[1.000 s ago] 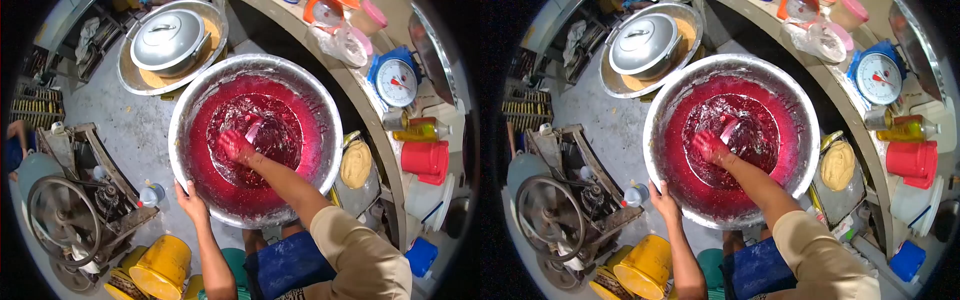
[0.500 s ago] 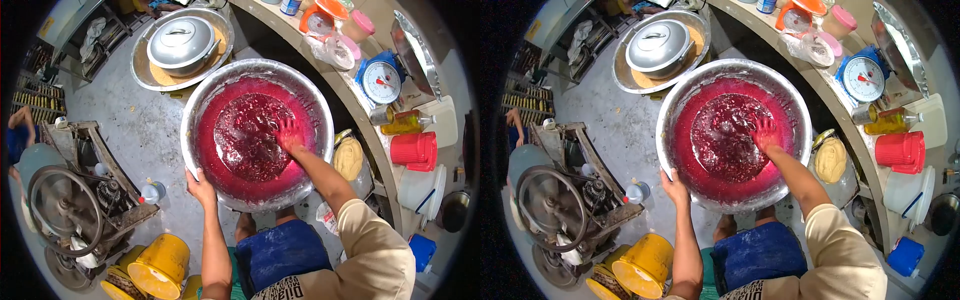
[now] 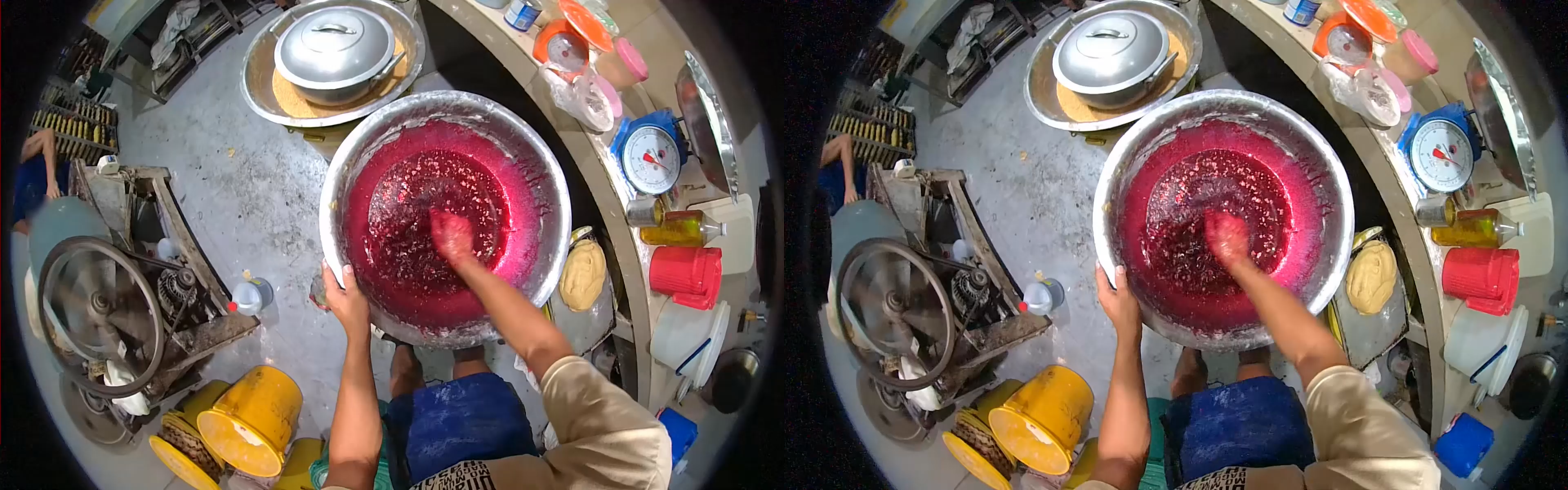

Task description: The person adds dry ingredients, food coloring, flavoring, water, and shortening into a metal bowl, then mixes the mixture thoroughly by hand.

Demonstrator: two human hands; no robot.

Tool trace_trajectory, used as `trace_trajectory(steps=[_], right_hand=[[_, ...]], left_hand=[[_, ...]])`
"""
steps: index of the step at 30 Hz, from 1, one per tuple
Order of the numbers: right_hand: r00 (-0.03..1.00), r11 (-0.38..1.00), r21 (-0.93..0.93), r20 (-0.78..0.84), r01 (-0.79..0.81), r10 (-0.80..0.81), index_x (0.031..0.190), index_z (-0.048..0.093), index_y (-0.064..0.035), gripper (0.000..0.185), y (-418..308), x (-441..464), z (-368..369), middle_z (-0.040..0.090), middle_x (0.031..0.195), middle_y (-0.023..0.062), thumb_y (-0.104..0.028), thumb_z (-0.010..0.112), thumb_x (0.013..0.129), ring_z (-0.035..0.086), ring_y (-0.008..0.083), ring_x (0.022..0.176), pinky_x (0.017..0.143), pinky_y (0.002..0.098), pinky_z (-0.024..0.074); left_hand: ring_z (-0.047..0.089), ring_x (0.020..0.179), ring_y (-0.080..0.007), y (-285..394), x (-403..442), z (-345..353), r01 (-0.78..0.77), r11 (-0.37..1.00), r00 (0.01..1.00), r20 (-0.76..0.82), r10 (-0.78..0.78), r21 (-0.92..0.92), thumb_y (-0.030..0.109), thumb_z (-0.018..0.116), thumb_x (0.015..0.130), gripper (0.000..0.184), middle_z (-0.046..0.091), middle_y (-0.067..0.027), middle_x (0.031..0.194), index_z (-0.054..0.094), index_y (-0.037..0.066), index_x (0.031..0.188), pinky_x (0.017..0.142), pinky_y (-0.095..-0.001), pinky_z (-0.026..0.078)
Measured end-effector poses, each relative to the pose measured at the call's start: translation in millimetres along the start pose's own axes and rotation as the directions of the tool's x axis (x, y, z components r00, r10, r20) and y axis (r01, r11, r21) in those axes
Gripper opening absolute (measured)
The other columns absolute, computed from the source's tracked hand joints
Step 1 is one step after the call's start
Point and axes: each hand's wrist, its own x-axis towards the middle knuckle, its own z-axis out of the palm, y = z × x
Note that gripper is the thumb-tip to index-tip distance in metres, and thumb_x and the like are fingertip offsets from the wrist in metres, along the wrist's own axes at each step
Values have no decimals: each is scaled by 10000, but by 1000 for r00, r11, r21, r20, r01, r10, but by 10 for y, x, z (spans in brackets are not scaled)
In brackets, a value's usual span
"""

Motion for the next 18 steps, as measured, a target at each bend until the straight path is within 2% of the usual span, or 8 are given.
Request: trace_trajectory(steps=[3, 5, 7, 9, 11, 13, 15, 18], right_hand=[[967, 936, -351, -243, -18, -73, 1480, 482, -37, 736, 426, 15, -243, 445, 1545, 247, -576, 510, 979, 400, 398, 1454, 1195, 567, 310], [989, 888, -460, -130, 8, -77, 1611, 243, -26, 901, 803, 452, -358, 179, 1679, 256, -657, 412, 990, 121, 431, 1565, 1257, 582, 119], [996, 926, -375, -64, 36, -64, 1618, 197, -2, 952, 603, 961, -338, 167, 1681, 261, -706, 341, 994, 101, 427, 1570, 1273, 542, 64], [895, 956, -185, -345, 229, -282, 1605, 225, 19, 943, 71, 1295, 113, 134, 1688, 258, -700, 327, 1004, 99, 401, 1576, 1279, 515, 64], [961, 920, -300, -35, 252, -275, 1563, 329, 34, 857, -724, 1212, 275, 302, 1625, 277, -629, 361, 1021, 282, 415, 1512, 1248, 534, 184], [878, 880, -355, -242, 316, -413, 1432, 497, 72, 726, -1064, 737, 606, 505, 1471, 289, -522, 441, 1018, 440, 455, 1392, 1195, 534, 311], [799, 843, -184, -267, 506, -538, 1387, 542, 68, 591, -972, 401, 932, 497, 1489, 278, -330, 505, 951, 435, 446, 1409, 1162, 536, 372], [615, 603, -363, -97, 710, -783, 1392, 600, -60, 456, -548, -320, 611, 537, 1463, 238, -192, 532, 961, 445, 393, 1426, 1065, 474, 472]], left_hand=[[491, 1386, -359, -8, -31, -25, 2, 1000, 1000, 17, -2, -6, 200, 579, 1031, 580, 486, -292, 1508, 418, -145, 1469, 1170, -395, 341], [491, 1386, -346, 4, 17, -34, -8, 1000, 1000, 8, 8, -5, 188, 586, 1030, 576, 489, -280, 1510, 417, -139, 1473, 1168, -388, 343], [494, 1383, -333, 18, 64, -41, -6, 1000, 1000, 3, 6, -21, 175, 596, 1027, 574, 495, -269, 1509, 417, -131, 1479, 1163, -381, 347], [503, 1371, -318, 5, 131, -19, 35, 997, 999, -13, -36, -73, 168, 601, 1026, 570, 503, -259, 1506, 420, -121, 1483, 1156, -373, 354], [511, 1358, -307, -48, 86, 1, 73, 991, 997, -15, -75, -110, 166, 605, 1026, 569, 511, -250, 1500, 422, -114, 1486, 1151, -368, 359], [519, 1347, -301, -60, 30, 15, 86, 987, 996, -12, -89, -136, 171, 606, 1026, 570, 520, -245, 1492, 424, -110, 1487, 1146, -365, 363], [526, 1335, -306, -95, 42, 24, 63, 997, 998, -21, -64, -35, 167, 604, 1025, 566, 528, -250, 1478, 426, -112, 1485, 1141, -366, 368], [529, 1332, -311, -69, 25, 14, 56, 998, 998, -26, -55, 35, 166, 603, 1025, 561, 531, -259, 1472, 431, -114, 1479, 1135, -372, 373]])
